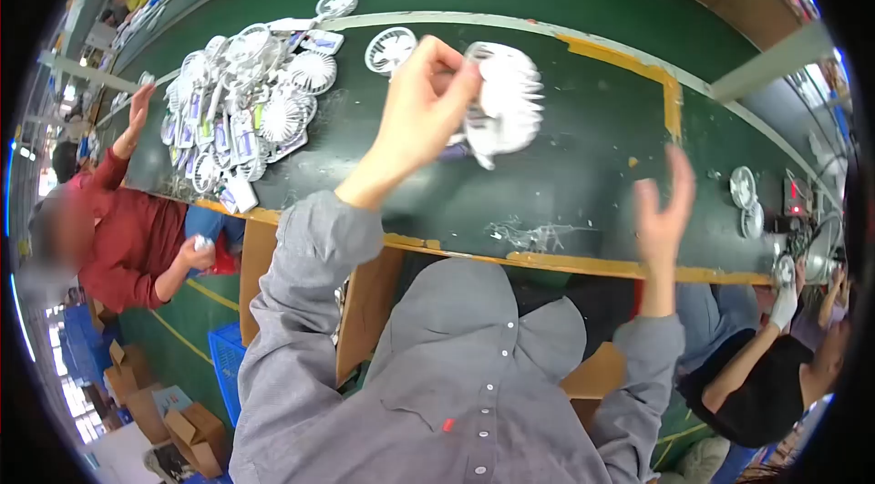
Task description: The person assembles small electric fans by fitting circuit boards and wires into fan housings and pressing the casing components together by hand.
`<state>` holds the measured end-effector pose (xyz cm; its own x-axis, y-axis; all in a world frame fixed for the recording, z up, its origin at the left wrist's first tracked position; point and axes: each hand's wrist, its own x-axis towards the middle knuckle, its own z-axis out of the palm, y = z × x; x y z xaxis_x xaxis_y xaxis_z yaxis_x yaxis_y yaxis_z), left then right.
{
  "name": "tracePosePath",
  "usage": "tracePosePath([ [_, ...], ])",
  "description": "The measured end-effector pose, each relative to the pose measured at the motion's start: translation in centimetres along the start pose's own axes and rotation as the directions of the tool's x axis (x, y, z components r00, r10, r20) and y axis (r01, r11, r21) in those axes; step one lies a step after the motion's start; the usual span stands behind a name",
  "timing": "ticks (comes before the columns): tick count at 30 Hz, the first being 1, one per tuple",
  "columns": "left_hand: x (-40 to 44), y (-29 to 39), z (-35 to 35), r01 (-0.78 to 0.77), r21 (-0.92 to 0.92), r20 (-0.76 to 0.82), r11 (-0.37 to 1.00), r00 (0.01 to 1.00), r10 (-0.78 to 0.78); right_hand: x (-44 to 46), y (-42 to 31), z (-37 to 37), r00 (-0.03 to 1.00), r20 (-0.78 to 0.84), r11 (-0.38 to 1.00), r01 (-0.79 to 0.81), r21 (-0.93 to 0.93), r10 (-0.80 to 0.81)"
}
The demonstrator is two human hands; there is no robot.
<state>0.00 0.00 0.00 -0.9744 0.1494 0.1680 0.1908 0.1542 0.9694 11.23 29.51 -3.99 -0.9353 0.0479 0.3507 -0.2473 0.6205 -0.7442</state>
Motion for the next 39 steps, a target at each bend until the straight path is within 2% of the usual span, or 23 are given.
tracePosePath([
  [1, -0.7, 1.2, 1.4, 0.053, -0.079, 0.079, 0.995, 0.996, -0.047, -0.4, -0.2, -0.8, 1.0, -0.007, 0.999, -0.014, -0.029, 0.014],
  [2, -1.5, 2.4, 2.9, 0.13, -0.259, 0.155, 0.957, 0.984, -0.091, -1.1, -2.6, 0.9, 0.997, 0.054, 0.998, 0.048, 0.035, -0.05],
  [3, -2.5, 5.8, 4.8, 0.117, -0.319, 0.227, 0.94, 0.973, -0.044, -2.6, -3.0, 2.6, 0.994, 0.013, 0.971, 0.107, 0.212, -0.112],
  [5, -4.8, 7.9, 8.2, 0.252, -0.488, 0.355, 0.836, 0.932, -0.074, -4.9, -4.5, 2.2, 0.989, 0.092, 0.953, 0.081, 0.292, -0.112],
  [7, -6.3, 8.6, 10.1, 0.257, -0.487, 0.339, 0.834, 0.936, -0.091, -7.3, -5.3, 0.9, 0.95, 0.252, 0.819, -0.291, 0.493, 0.186],
  [9, -7.0, 8.0, 10.9, 0.21, -0.481, 0.271, 0.851, 0.959, -0.084, -9.2, -5.4, -0.8, 0.905, 0.304, 0.501, -0.419, 0.757, 0.298],
  [10, -7.2, 7.6, 10.9, 0.204, -0.491, 0.257, 0.847, 0.963, -0.083, -9.8, -6.2, -2.2, 0.897, 0.304, 0.51, -0.435, 0.742, 0.322],
  [11, -7.2, 6.8, 11.0, 0.209, -0.514, 0.236, 0.832, 0.967, -0.097, -10.7, -6.0, -3.2, 0.895, 0.377, 0.479, -0.447, 0.756, 0.24],
  [13, -7.7, 4.8, 11.3, 0.218, -0.411, 0.244, 0.885, 0.962, -0.124, -12.3, -5.5, -4.8, 0.785, 0.6, 0.335, -0.612, 0.716, 0.153],
  [14, -8.2, 4.4, 11.6, 0.232, -0.422, 0.241, 0.877, 0.961, -0.138, -13.0, -5.9, -4.8, 0.784, 0.601, 0.292, -0.618, 0.73, 0.158],
  [17, -9.5, 3.2, 12.0, 0.253, -0.43, 0.226, 0.867, 0.96, -0.168, -15.4, -5.5, -4.3, 0.822, 0.488, 0.392, -0.569, 0.723, 0.294],
  [20, -10.9, 1.6, 11.4, 0.286, -0.327, 0.246, 0.901, 0.946, -0.212, -16.7, -5.9, -4.9, 0.847, 0.386, 0.341, -0.507, 0.792, 0.365],
  [23, -12.8, -0.8, 11.0, 0.094, 0.14, 0.279, 0.986, 0.951, -0.13, -16.5, -7.0, -5.6, 0.877, 0.266, 0.266, -0.389, 0.882, 0.4],
  [24, -13.8, 0.4, 11.4, 0.043, 0.165, 0.262, 0.985, 0.961, -0.086, -16.4, -7.0, -5.8, 0.897, 0.228, 0.249, -0.336, 0.909, 0.378],
  [25, -14.5, 0.9, 11.7, -0.156, 0.251, 0.253, 0.955, 0.963, 0.091, -16.2, -7.1, -6.0, 0.916, 0.19, 0.23, -0.282, 0.931, 0.354],
  [27, -16.0, 3.7, 12.2, -0.246, 0.146, 0.301, 0.958, 0.934, 0.194, -15.6, -8.1, -6.7, 0.894, 0.222, 0.297, -0.349, 0.889, 0.388],
  [30, -17.4, 5.1, 12.9, -0.465, -0.204, 0.527, 0.862, 0.69, 0.497, -15.2, -8.9, -7.1, 0.879, 0.298, 0.367, -0.435, 0.822, 0.373],
  [31, -17.9, 5.2, 13.3, -0.353, -0.314, 0.572, 0.881, 0.671, 0.473, -15.3, -9.5, -7.4, 0.868, 0.31, 0.397, -0.462, 0.793, 0.389],
  [33, -17.9, 5.3, 13.7, -0.37, -0.369, 0.539, 0.853, 0.662, 0.521, -15.3, -10.6, -7.8, 0.853, 0.332, 0.453, -0.5, 0.738, 0.402],
  [35, -18.3, 5.2, 13.8, -0.345, -0.38, 0.522, 0.858, 0.686, 0.507, -15.8, -11.1, -8.1, 0.855, 0.304, 0.525, -0.502, 0.687, 0.419],
  [37, -18.8, 5.1, 13.4, -0.481, -0.217, 0.566, 0.85, 0.647, 0.511, -16.4, -11.1, -7.9, 0.841, 0.248, 0.662, -0.535, 0.525, 0.482],
  [38, -19.0, 4.9, 13.5, -0.598, -0.122, 0.529, 0.792, 0.636, 0.562, -16.7, -10.9, -7.2, 0.867, 0.198, 0.723, -0.493, 0.485, 0.458],
  [39, -19.4, 4.8, 13.5, -0.634, -0.058, 0.551, 0.771, 0.624, 0.555, -16.9, -10.6, -6.8, 0.849, 0.253, 0.706, -0.527, 0.473, 0.464],
])
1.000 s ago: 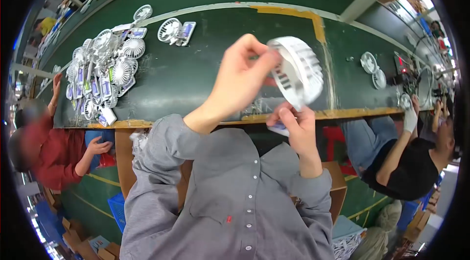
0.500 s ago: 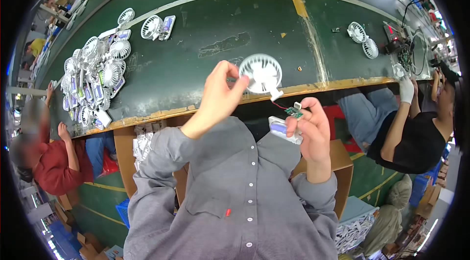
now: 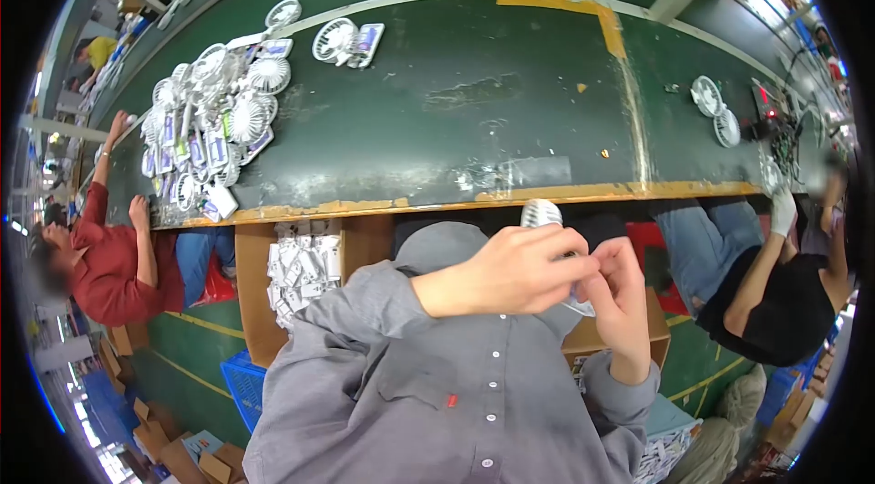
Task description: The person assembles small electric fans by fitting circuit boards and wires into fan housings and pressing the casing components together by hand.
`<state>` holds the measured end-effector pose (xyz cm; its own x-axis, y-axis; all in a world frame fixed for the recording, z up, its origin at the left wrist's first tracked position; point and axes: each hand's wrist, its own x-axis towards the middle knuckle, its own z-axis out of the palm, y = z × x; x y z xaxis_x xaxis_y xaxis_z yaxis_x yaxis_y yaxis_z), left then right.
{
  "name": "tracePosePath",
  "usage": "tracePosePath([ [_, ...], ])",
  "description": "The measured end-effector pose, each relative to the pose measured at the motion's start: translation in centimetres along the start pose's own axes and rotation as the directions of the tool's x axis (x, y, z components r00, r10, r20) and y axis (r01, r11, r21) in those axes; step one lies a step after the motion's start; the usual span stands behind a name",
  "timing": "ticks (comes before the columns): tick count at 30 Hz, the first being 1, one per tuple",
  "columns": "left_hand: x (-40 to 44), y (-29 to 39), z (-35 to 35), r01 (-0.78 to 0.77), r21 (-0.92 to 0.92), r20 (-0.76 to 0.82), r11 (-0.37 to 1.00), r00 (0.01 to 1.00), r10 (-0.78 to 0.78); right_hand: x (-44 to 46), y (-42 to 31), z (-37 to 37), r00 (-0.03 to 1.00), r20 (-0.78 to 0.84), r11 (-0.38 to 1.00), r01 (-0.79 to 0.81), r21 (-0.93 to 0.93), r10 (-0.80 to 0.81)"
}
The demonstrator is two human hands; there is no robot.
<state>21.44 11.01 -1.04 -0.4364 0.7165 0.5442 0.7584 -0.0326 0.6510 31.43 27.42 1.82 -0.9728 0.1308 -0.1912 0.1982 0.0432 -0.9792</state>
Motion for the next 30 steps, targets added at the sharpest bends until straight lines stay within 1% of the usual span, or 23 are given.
tracePosePath([
  [2, -0.4, 0.1, 0.0, -0.007, 0.152, 0.052, 0.988, 0.999, -0.001, 0.3, 0.9, -0.2, 0.994, 0.083, 0.997, -0.074, -0.015, 0.075],
  [3, -0.6, -0.2, -0.2, -0.027, 0.155, 0.107, 0.988, 0.994, 0.011, 0.2, 1.3, 0.0, 0.992, 0.119, 0.999, -0.046, -0.011, 0.047],
  [6, -0.6, -0.5, -0.8, -0.188, 0.307, 0.01, 0.933, 0.981, 0.194, -0.2, 2.1, -0.2, 0.975, 0.173, 0.971, -0.168, 0.172, 0.138],
  [7, -0.7, -0.6, -0.8, -0.21, 0.326, -0.017, 0.922, 0.974, 0.228, -0.3, 2.2, 0.5, 0.985, 0.141, 0.964, -0.134, 0.228, 0.103],
  [8, -0.7, -0.5, -1.1, -0.231, 0.357, -0.027, 0.905, 0.966, 0.257, -0.2, 1.9, 1.0, 0.986, 0.127, 0.964, -0.132, 0.229, 0.105],
  [10, -1.3, -0.8, -1.2, -0.192, 0.208, -0.013, 0.959, 0.98, 0.199, -0.3, 1.0, 1.5, 0.99, 0.091, 0.965, -0.127, 0.231, 0.109],
  [12, -1.5, -0.3, -1.1, -0.055, -0.079, -0.104, 0.995, 0.993, 0.046, -0.6, 0.4, 1.4, 0.979, 0.142, 0.954, -0.177, 0.242, 0.145],
  [13, -1.7, 0.0, -1.1, 0.009, -0.227, -0.13, 0.974, 0.991, -0.039, -0.7, 0.3, 1.3, 0.972, 0.167, 0.948, -0.202, 0.248, 0.163],
  [14, -1.7, 0.2, -1.1, 0.122, -0.353, -0.086, 0.927, 0.983, -0.162, -0.9, 0.6, 1.3, 0.97, 0.191, 0.928, -0.206, 0.311, 0.151],
  [16, -2.3, 0.7, -1.1, 0.343, -0.579, 0.059, 0.74, 0.923, -0.381, -1.9, 1.4, 1.1, 0.965, 0.225, 0.874, -0.223, 0.431, 0.135],
  [17, -2.5, 0.0, -1.9, 0.576, -0.638, 0.204, 0.512, 0.767, -0.609, -3.0, 1.1, 0.8, 0.975, 0.21, 0.777, -0.192, 0.6, 0.078],
  [18, -2.3, -1.1, -2.9, 0.58, -0.676, 0.123, 0.454, 0.697, -0.707, -4.2, 1.1, 0.2, 0.99, 0.136, 0.801, -0.117, 0.588, 0.045],
  [19, -2.7, -2.5, -3.6, 0.505, -0.729, 0.028, 0.462, 0.696, -0.717, -5.5, 1.2, -0.7, 0.998, 0.062, 0.822, -0.045, 0.568, 0.013],
  [20, -3.0, -2.9, -4.5, 0.48, -0.793, 0.048, 0.375, 0.663, -0.747, -6.7, 1.4, -1.7, 0.999, -0.013, 0.84, 0.034, 0.542, -0.032],
  [21, -2.7, -2.8, -5.5, 0.442, -0.808, 0.029, 0.39, 0.691, -0.722, -8.0, 2.3, -2.6, 0.997, -0.073, 0.865, 0.003, 0.501, 0.039],
  [22, -2.5, -2.9, -6.5, 0.434, -0.829, 0.071, 0.351, 0.705, -0.705, -9.8, 4.2, -4.0, 0.989, -0.052, 0.868, -0.097, 0.487, 0.14],
  [24, -2.8, -4.4, -7.0, 0.175, -0.918, -0.07, 0.354, 0.811, -0.581, -12.7, 10.7, -8.2, 0.952, 0.008, 0.849, -0.276, 0.451, 0.305],
  [25, -2.4, -4.8, -7.5, 0.066, -0.963, -0.098, 0.262, 0.818, -0.567, -15.4, 15.4, -10.9, 0.872, -0.063, 0.818, -0.428, 0.386, 0.486],
  [26, -2.0, -5.0, -8.0, -0.042, -0.986, -0.126, 0.16, 0.819, -0.56, -19.2, 20.3, -13.0, 0.751, -0.147, 0.747, -0.576, 0.332, 0.644],
  [27, -1.6, -4.9, -8.2, -0.08, -0.994, -0.104, 0.068, 0.833, -0.543, -23.3, 24.7, -13.5, 0.592, -0.403, 0.551, -0.804, -0.225, 0.698],
  [28, -1.2, -4.9, -8.0, -0.111, -0.992, -0.067, -0.057, 0.857, -0.511, -25.5, 27.4, -13.5, 0.508, -0.659, 0.039, -0.807, -0.59, 0.555],
  [29, -0.7, -4.9, -7.6, -0.127, -0.975, -0.025, -0.183, 0.88, -0.474, -26.3, 26.7, -12.7, 0.615, -0.559, -0.119, -0.607, -0.786, 0.556],
  [30, -0.1, -4.7, -6.8, -0.136, -0.941, 0.011, -0.309, 0.902, -0.431, -24.7, 25.0, -11.1, 0.728, -0.53, 0.327, -0.676, -0.66, 0.435],
])
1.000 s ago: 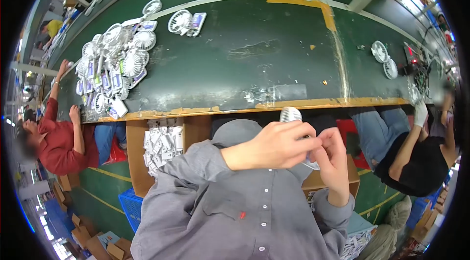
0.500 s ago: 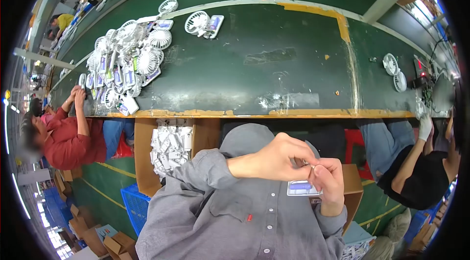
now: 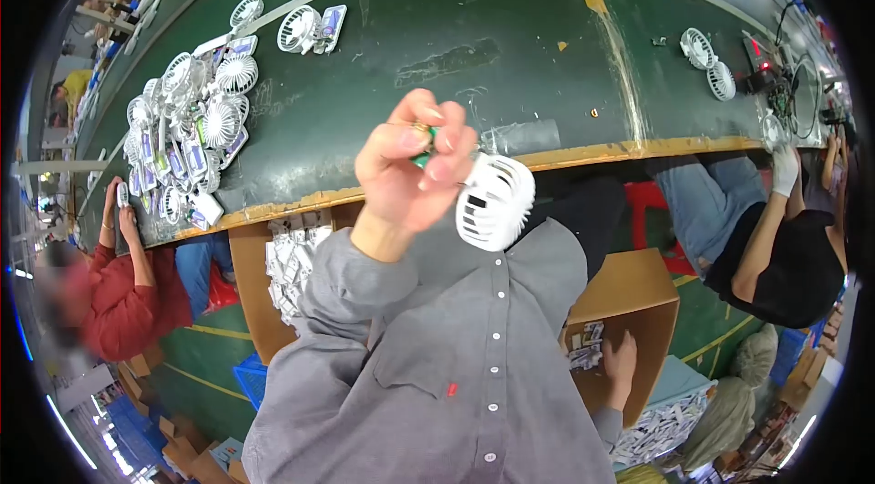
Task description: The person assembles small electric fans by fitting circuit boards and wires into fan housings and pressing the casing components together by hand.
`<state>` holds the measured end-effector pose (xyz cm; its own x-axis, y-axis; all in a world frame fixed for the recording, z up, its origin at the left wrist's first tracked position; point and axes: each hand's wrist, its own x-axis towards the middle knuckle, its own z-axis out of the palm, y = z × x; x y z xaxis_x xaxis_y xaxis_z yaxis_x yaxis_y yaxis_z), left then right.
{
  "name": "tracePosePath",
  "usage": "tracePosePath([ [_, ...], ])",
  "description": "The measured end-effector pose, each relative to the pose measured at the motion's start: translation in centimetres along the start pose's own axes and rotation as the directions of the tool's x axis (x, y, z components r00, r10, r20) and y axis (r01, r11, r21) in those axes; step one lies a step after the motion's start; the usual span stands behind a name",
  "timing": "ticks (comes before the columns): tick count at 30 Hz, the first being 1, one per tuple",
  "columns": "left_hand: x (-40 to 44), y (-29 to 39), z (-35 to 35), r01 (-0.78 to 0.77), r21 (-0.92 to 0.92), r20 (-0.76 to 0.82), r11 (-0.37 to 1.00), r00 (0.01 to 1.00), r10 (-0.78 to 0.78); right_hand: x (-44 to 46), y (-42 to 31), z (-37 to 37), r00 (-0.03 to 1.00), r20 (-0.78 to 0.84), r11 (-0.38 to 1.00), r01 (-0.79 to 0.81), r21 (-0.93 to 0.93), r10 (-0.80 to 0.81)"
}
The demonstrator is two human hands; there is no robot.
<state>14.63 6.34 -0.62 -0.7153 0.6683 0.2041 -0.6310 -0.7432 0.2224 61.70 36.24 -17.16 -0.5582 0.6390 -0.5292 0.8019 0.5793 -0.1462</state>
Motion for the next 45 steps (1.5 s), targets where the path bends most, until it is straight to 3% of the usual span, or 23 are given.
tracePosePath([
  [1, 0.4, -1.2, 0.1, 0.043, -0.055, 0.059, 0.998, 0.997, -0.039, 0.7, -4.6, -1.0, 0.986, -0.153, 0.889, 0.133, 0.438, -0.072],
  [3, 1.0, -4.0, 0.8, 0.128, -0.117, 0.116, 0.985, 0.987, -0.114, 0.0, -14.7, -4.4, 0.946, -0.283, 0.765, 0.301, 0.57, -0.161],
  [4, 1.5, -5.2, 1.1, 0.169, -0.152, 0.148, 0.974, 0.978, -0.146, 0.4, -19.1, -5.6, 0.854, -0.391, 0.443, 0.514, 0.735, -0.342],
  [6, 1.6, -7.2, 2.4, 0.206, -0.17, 0.134, 0.964, 0.974, -0.184, 1.3, -25.6, -6.3, 0.802, -0.375, -0.259, 0.281, 0.924, -0.465],
  [7, 1.7, -7.5, 3.3, 0.204, -0.162, 0.131, 0.965, 0.974, -0.184, 1.0, -27.6, -7.1, 0.833, -0.195, -0.392, -0.027, 0.92, -0.517],
  [8, 1.8, -7.5, 4.2, 0.2, -0.15, 0.125, 0.968, 0.975, -0.182, 1.6, -29.5, -7.4, 0.735, -0.318, -0.608, -0.159, 0.778, -0.599],
  [10, 2.4, -5.6, 5.1, 0.063, 0.023, 0.056, 0.998, 0.996, -0.065, 1.5, -32.9, -11.9, 0.714, -0.294, -0.659, -0.303, 0.688, -0.635],
  [13, 3.2, -2.4, 3.2, -0.08, 0.498, 0.021, 0.863, 0.997, 0.08, 2.8, -34.2, -14.1, 0.768, -0.307, -0.601, -0.124, 0.789, -0.561],
  [16, 4.9, 0.7, -1.6, -0.064, 0.922, -0.014, 0.382, 0.98, 0.199, 5.2, -34.4, -15.2, 0.811, -0.288, -0.548, -0.048, 0.835, -0.509],
  [17, 5.5, 2.7, -3.3, -0.014, 0.997, -0.005, 0.073, 0.97, 0.245, 5.9, -34.5, -15.8, 0.842, -0.259, -0.558, -0.059, 0.828, -0.473],
  [20, 6.2, 13.0, -10.7, 0.111, 0.667, 0.185, -0.736, 0.933, 0.309, 9.6, -33.6, -16.3, 0.892, -0.284, -0.543, 0.052, 0.838, -0.353],
  [22, 5.7, 20.6, -15.2, 0.274, 0.287, 0.276, -0.918, 0.894, 0.353, 12.8, -32.4, -16.7, 0.862, -0.425, -0.448, 0.276, 0.851, -0.276],
  [24, 5.4, 22.7, -14.2, 0.454, -0.036, 0.225, -0.89, 0.872, 0.435, 17.3, -30.9, -16.6, 0.779, -0.593, -0.029, 0.6, 0.799, -0.203],
  [26, 5.2, 26.2, -16.6, 0.487, 0.114, 0.032, -0.866, 0.869, 0.493, 21.4, -30.4, -17.9, 0.602, -0.744, 0.504, 0.757, 0.417, -0.29],
  [28, 4.7, 29.1, -19.8, 0.474, 0.404, -0.156, -0.782, 0.878, 0.452, 24.9, -30.8, -19.2, 0.393, -0.805, 0.633, 0.774, 0.028, -0.445],
  [30, 4.9, 27.6, -18.9, 0.517, 0.454, -0.132, -0.726, 0.845, 0.519, 28.4, -30.7, -20.1, 0.406, -0.748, 0.694, 0.713, -0.101, -0.525],
  [31, 5.1, 26.8, -18.3, 0.522, 0.455, -0.126, -0.721, 0.84, 0.528, 30.8, -30.3, -21.0, 0.302, -0.703, 0.688, 0.631, -0.358, -0.643],
  [33, 4.9, 25.0, -17.3, 0.477, 0.462, -0.025, -0.748, 0.85, 0.527, 33.6, -29.1, -22.2, 0.292, -0.739, 0.779, 0.402, -0.481, -0.607],
  [34, 4.8, 24.1, -16.9, 0.42, 0.468, 0.072, -0.778, 0.859, 0.507, 35.5, -28.4, -22.5, 0.404, -0.782, 0.879, 0.258, -0.402, -0.476],
  [35, 4.7, 23.1, -15.9, 0.393, 0.468, 0.145, -0.791, 0.849, 0.508, 36.7, -28.3, -21.8, 0.308, -0.861, 0.912, 0.199, -0.358, -0.405],
  [38, 5.2, 20.1, -11.7, 0.242, 0.597, 0.292, -0.765, 0.822, 0.489, 31.6, -32.5, -21.1, 0.284, -0.82, 0.816, 0.476, -0.329, -0.496],
  [41, 6.5, 15.9, -6.3, -0.003, 0.688, 0.377, -0.726, 0.856, 0.354, 22.7, -38.7, -19.0, 0.262, -0.744, 0.528, 0.837, -0.142, -0.615],
  [45, 7.7, 9.1, 2.5, -0.281, 0.715, 0.457, -0.64, 0.881, 0.123, 11.6, -43.7, -17.9, 0.24, -0.619, 0.126, 0.967, 0.223, -0.748],
])
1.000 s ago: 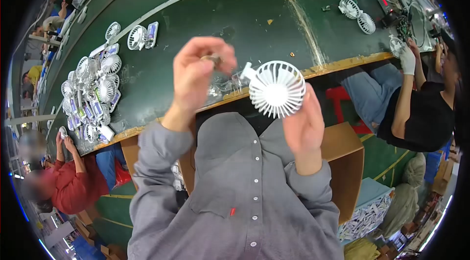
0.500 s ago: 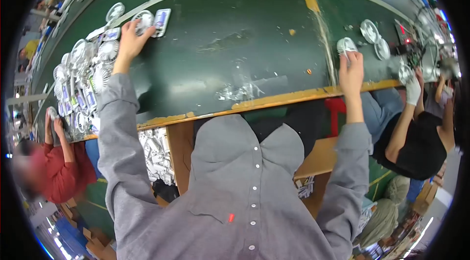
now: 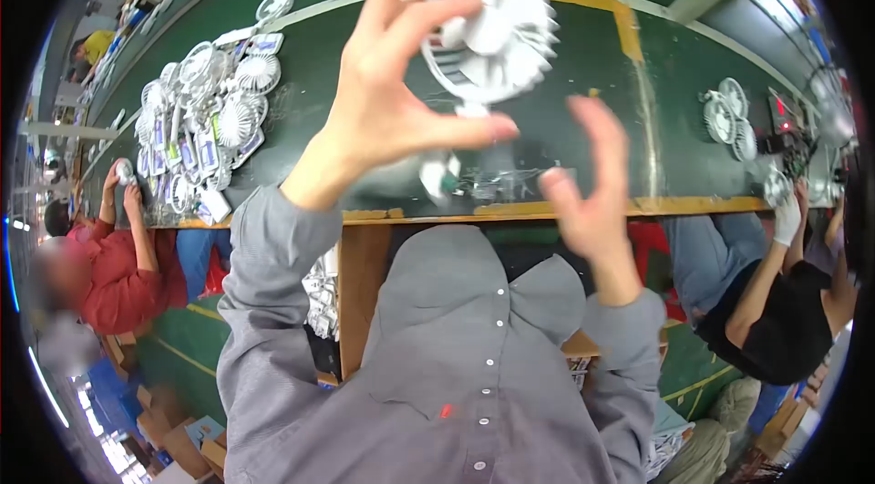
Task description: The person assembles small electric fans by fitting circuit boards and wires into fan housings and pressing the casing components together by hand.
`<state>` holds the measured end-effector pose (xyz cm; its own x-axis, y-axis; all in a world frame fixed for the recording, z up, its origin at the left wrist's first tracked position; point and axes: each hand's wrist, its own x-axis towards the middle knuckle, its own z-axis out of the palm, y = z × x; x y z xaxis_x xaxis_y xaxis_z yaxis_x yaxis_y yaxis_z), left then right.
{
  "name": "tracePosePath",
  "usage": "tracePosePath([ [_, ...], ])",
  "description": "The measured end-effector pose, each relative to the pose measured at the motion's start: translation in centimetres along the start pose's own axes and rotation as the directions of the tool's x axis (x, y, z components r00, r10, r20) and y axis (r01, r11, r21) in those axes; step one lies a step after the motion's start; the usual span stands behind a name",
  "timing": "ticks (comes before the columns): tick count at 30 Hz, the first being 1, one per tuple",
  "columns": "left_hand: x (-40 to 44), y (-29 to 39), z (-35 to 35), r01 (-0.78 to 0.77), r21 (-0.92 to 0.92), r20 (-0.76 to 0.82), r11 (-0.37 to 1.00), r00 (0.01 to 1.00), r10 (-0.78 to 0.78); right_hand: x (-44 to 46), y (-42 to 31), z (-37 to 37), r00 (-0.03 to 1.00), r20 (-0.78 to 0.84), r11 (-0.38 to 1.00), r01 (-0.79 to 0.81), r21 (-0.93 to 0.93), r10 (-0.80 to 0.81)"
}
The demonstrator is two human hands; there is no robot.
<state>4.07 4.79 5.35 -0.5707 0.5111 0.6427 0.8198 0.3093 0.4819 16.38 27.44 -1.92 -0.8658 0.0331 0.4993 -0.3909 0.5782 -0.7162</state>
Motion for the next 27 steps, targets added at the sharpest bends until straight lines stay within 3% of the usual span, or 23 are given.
tracePosePath([
  [1, 0.7, 2.0, 0.2, -0.064, -0.039, 0.019, 0.997, 0.998, 0.064, -0.3, -1.4, 0.1, 0.998, 0.046, 0.991, 0.031, 0.128, -0.037],
  [2, 1.3, 3.5, 0.6, -0.116, -0.062, 0.004, 0.991, 0.993, 0.117, -1.3, -2.0, 0.0, 0.985, 0.171, 0.936, -0.071, 0.345, 0.012],
  [4, 1.7, 5.8, 1.2, -0.119, -0.087, -0.035, 0.989, 0.993, 0.116, -3.3, -3.3, -1.1, 0.898, 0.421, 0.671, -0.39, 0.631, 0.125],
  [5, 1.6, 6.6, 1.6, -0.101, -0.101, -0.052, 0.99, 0.994, 0.096, -4.3, -4.6, -1.8, 0.814, 0.55, 0.466, -0.565, 0.681, 0.184],
  [6, 1.5, 7.1, 2.0, -0.093, -0.1, -0.045, 0.991, 0.995, 0.088, -5.2, -5.8, -2.1, 0.815, 0.55, 0.316, -0.579, 0.752, 0.184],
  [7, 1.2, 7.5, 2.6, -0.081, -0.094, -0.037, 0.992, 0.996, 0.078, -6.1, -5.7, -2.7, 0.777, 0.61, 0.237, -0.629, 0.74, 0.157],
  [9, -0.1, 8.1, 4.1, -0.054, -0.063, -0.024, 0.997, 0.998, 0.053, -7.4, -7.2, -2.6, 0.791, 0.547, 0.165, -0.599, 0.783, 0.275],
  [11, -1.9, 8.4, 5.9, 0.079, -0.181, 0.044, 0.98, 0.996, -0.072, -8.5, -6.8, -2.0, 0.789, 0.478, 0.244, -0.587, 0.772, 0.387],
  [12, -2.6, 8.6, 6.3, 0.108, -0.192, 0.072, 0.975, 0.993, -0.096, -8.1, -7.8, -2.0, 0.776, 0.424, 0.353, -0.603, 0.716, 0.467],
  [15, -4.3, 7.9, 7.6, 0.054, -0.09, 0.001, 0.994, 0.999, -0.055, -10.3, -5.6, -1.5, 0.824, 0.453, 0.051, -0.497, 0.866, 0.34],
  [16, -4.5, 7.8, 7.5, 0.059, -0.079, -0.02, 0.995, 0.998, -0.061, -10.3, -5.7, -1.2, 0.822, 0.448, 0.126, -0.516, 0.847, 0.352],
  [19, -5.1, 7.3, 7.6, 0.073, -0.098, -0.121, 0.993, 0.989, -0.084, -11.0, -6.3, 0.1, 0.768, 0.42, 0.005, -0.482, 0.876, 0.483],
  [20, -5.3, 7.2, 7.9, 0.021, -0.089, -0.187, 0.996, 0.982, -0.037, -11.6, -6.6, 0.6, 0.79, 0.391, 0.081, -0.48, 0.873, 0.473],
  [23, -5.8, 7.5, 7.9, -0.048, -0.034, -0.196, 0.998, 0.98, 0.04, -12.2, -7.6, 0.6, 0.82, 0.34, 0.356, -0.521, 0.776, 0.46],
  [27, -6.9, 7.4, 9.2, 0.025, -0.123, -0.119, 0.992, 0.992, -0.04, -12.7, -6.8, 0.0, 0.809, 0.416, 0.346, -0.564, 0.75, 0.417],
])
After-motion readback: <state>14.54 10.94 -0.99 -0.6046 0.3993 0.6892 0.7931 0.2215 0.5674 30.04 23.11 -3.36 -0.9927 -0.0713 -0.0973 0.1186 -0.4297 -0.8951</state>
